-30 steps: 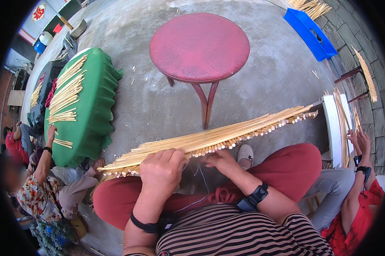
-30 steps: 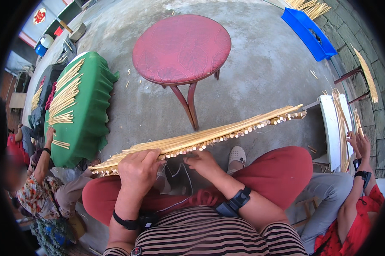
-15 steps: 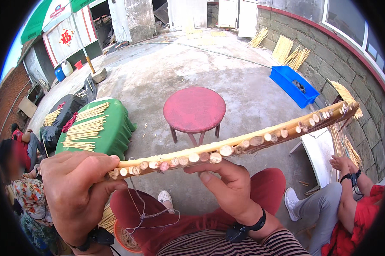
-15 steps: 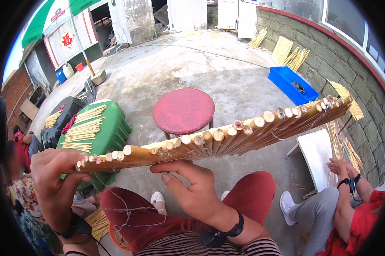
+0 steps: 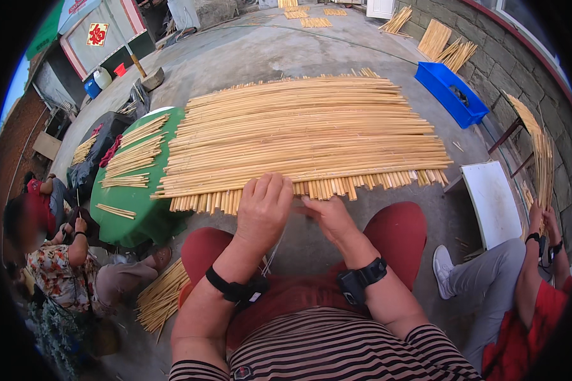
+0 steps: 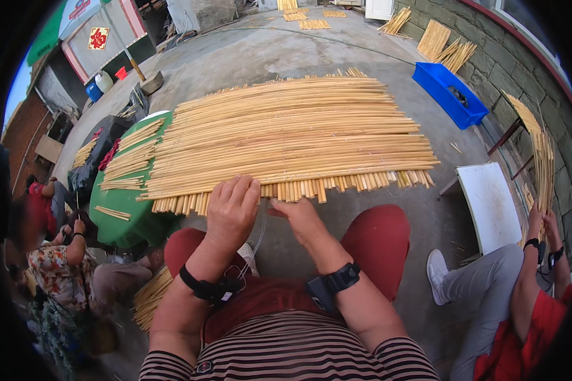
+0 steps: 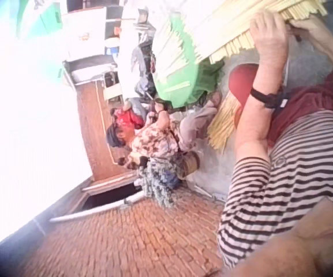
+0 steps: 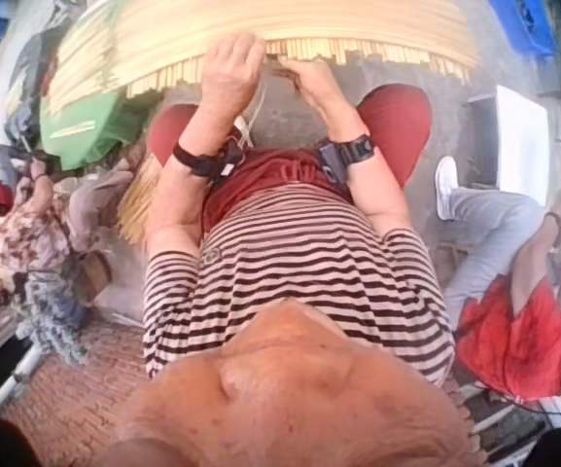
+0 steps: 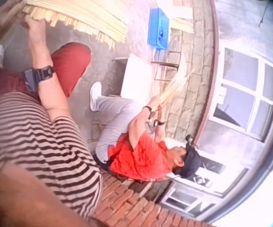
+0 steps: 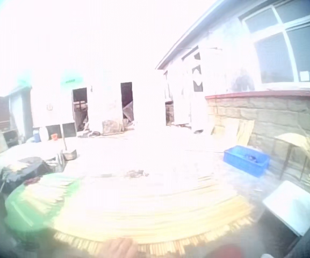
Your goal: The person sits cross-legged on the floor and weaves a bundle of thin bamboo sticks together using a white string. They repeatedly wrap the string around the bundle, pull it tight, and adjust the sticks to maintain alignment. The person also briefly handles a pair of scissors and a small plastic container.
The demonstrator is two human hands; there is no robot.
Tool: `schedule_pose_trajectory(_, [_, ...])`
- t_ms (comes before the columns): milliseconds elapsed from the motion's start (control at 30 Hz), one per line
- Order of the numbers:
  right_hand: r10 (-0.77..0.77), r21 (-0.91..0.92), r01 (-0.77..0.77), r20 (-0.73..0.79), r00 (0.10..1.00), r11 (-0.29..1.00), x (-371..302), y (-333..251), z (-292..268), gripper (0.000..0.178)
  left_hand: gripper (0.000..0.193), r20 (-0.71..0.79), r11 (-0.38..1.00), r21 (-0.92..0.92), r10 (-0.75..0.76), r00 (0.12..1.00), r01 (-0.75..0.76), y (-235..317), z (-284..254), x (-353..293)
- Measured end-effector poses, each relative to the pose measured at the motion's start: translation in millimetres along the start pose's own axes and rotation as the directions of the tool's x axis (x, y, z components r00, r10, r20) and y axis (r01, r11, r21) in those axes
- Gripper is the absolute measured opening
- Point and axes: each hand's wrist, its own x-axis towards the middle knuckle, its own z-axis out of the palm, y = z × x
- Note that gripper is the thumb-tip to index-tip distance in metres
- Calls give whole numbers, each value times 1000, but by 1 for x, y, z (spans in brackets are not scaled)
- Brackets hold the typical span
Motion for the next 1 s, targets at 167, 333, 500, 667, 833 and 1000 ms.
schedule_pose_trajectory(167, [-45, -62, 40, -88, 995, 997, 16, 56, -54, 36, 32, 16, 996, -56, -65, 998, 66, 11, 50, -30])
schedule_pose_trajectory(333, [34, -306, -16, 53, 998, 952, 46, 64, -78, 41, 39, 52, 991, -90, -99, 994, 104, 8, 54, -28])
schedule_pose_trajectory(500, [-24, -433, 65, 99, 995, 899, 51, 59, -92, 41, 36, 144, 932, -315, -143, 979, 182, 12, 16, -32])
schedule_pose_trajectory(667, [-131, -604, 160, 92, 987, 781, 43, 58, -98, 41, 25, 679, 535, -514, -223, 699, 670, 14, -18, -40])
schedule_pose_trajectory(833, [-240, -761, 255, 134, 961, 596, 35, 52, -96, 42, 30, 253, 891, -328, -237, 938, 314, -1, -9, -24])
schedule_pose_trajectory(1000, [-332, -866, 318, 191, 924, 386, 34, 45, -96, 42, 56, 270, 985, -46, -150, 951, 169, 8, 22, -25])
